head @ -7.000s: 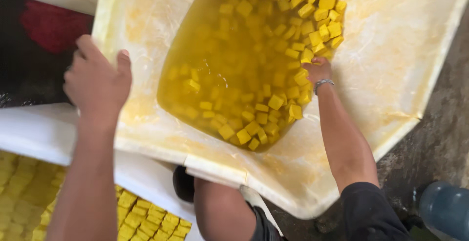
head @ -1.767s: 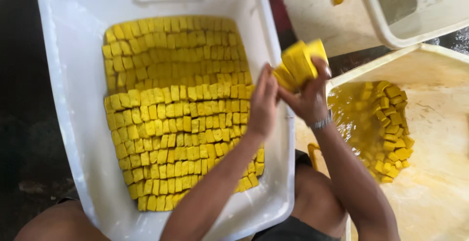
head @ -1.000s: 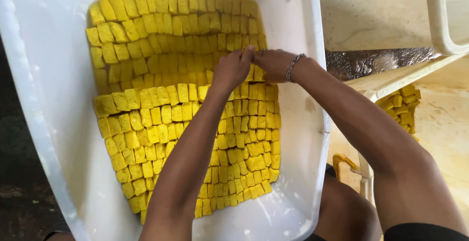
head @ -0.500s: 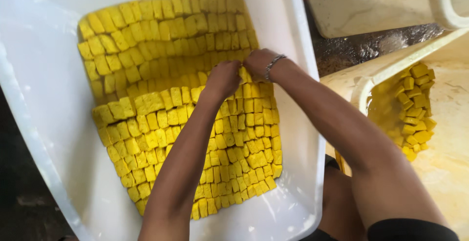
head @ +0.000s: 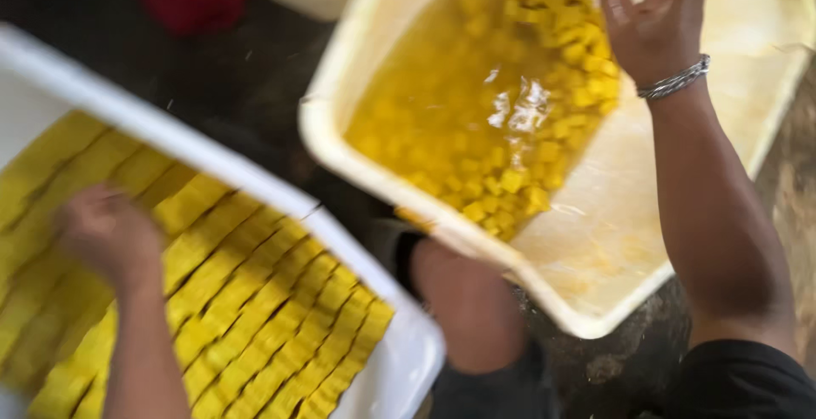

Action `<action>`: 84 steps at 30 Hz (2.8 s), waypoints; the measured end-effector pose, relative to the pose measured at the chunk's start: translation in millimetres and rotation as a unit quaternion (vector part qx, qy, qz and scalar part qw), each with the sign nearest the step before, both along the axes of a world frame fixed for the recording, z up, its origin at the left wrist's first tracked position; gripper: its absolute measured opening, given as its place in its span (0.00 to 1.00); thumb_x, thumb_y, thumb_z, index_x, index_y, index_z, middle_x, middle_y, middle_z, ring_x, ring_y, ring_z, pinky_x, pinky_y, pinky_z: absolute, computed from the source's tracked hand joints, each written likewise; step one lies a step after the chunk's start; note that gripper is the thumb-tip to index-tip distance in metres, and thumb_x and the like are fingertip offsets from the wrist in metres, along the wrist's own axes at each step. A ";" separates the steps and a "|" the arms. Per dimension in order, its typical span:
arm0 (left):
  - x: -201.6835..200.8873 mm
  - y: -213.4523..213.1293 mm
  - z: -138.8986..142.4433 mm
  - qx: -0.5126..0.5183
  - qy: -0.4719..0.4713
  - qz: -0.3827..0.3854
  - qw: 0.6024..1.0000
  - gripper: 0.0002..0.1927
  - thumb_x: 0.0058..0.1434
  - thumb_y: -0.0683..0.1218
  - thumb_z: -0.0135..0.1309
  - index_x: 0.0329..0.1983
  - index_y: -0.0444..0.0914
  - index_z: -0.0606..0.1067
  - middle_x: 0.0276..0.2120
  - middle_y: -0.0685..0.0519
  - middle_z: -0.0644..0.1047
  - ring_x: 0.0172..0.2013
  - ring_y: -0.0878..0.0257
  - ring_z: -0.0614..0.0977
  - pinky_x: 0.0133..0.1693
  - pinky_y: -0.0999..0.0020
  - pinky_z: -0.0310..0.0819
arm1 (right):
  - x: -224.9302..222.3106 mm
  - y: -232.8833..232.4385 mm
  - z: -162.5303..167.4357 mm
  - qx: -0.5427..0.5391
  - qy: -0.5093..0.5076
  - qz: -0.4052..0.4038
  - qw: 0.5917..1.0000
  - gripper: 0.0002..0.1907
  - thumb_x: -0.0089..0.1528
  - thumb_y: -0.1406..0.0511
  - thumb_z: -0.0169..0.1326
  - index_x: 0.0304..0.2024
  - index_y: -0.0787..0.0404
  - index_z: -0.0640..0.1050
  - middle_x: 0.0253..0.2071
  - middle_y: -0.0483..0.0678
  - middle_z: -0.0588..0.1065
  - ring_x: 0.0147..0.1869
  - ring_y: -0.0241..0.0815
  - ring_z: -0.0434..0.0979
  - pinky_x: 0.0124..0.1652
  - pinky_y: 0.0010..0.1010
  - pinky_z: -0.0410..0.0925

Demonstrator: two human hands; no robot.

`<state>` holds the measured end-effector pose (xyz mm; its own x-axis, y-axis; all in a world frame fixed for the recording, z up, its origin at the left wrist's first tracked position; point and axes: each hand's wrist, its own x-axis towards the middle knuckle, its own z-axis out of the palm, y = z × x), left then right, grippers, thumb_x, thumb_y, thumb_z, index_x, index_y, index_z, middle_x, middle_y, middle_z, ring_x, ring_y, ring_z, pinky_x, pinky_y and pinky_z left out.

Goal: The person sits on the floor with a white bin on their lap, scooping yellow cube-shaped blocks by hand from a water-filled bin and arranging them in rows in the bin on their lap. They repeatedly reach into the murky water, gather handfuls of cubes, and pack them tightly into the second bin.

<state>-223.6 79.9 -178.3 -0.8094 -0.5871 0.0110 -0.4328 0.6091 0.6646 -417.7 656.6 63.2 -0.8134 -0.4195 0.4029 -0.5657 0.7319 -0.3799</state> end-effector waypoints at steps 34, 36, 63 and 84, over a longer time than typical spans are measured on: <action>-257.8 230.2 12.3 -0.088 -0.109 -0.323 0.936 0.22 0.83 0.53 0.44 0.55 0.28 0.76 0.36 0.41 0.78 0.37 0.52 0.80 0.40 0.59 0.73 | 52.9 281.9 -389.3 0.159 -0.061 -0.431 0.886 0.26 0.61 0.67 0.63 0.60 0.60 0.70 0.54 0.60 0.68 0.55 0.66 0.73 0.54 0.52 0.68; -256.6 230.3 11.8 -0.087 -0.108 -0.327 0.935 0.22 0.83 0.53 0.43 0.55 0.28 0.76 0.37 0.41 0.79 0.38 0.52 0.80 0.40 0.59 0.73 | 57.8 280.7 -401.4 0.211 -0.079 -0.407 0.885 0.28 0.60 0.66 0.65 0.61 0.59 0.69 0.55 0.59 0.66 0.56 0.66 0.73 0.54 0.53 0.68; -252.0 259.5 69.1 -0.100 0.018 -0.382 0.919 0.26 0.75 0.43 0.50 0.69 0.24 0.60 0.57 0.35 0.77 0.52 0.49 0.83 0.53 0.58 0.79 | 61.6 249.7 -411.3 0.220 -0.238 -0.299 0.898 0.39 0.54 0.73 0.59 0.69 0.56 0.68 0.64 0.60 0.65 0.60 0.60 0.72 0.56 0.52 0.67; -251.1 261.6 83.7 -0.227 -0.021 -0.376 0.898 0.19 0.73 0.45 0.53 0.58 0.29 0.63 0.49 0.38 0.76 0.48 0.43 0.81 0.43 0.51 0.76 | 59.4 168.2 -419.2 -0.007 -0.184 -0.457 0.870 0.39 0.59 0.70 0.61 0.70 0.59 0.59 0.67 0.66 0.63 0.67 0.65 0.67 0.63 0.44 0.65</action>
<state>-474.7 341.5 -94.5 -0.9806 0.1823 0.0717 0.1950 0.9439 0.2664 -358.2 824.8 -356.0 -0.8798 0.4733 0.0448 0.4118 0.8058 -0.4256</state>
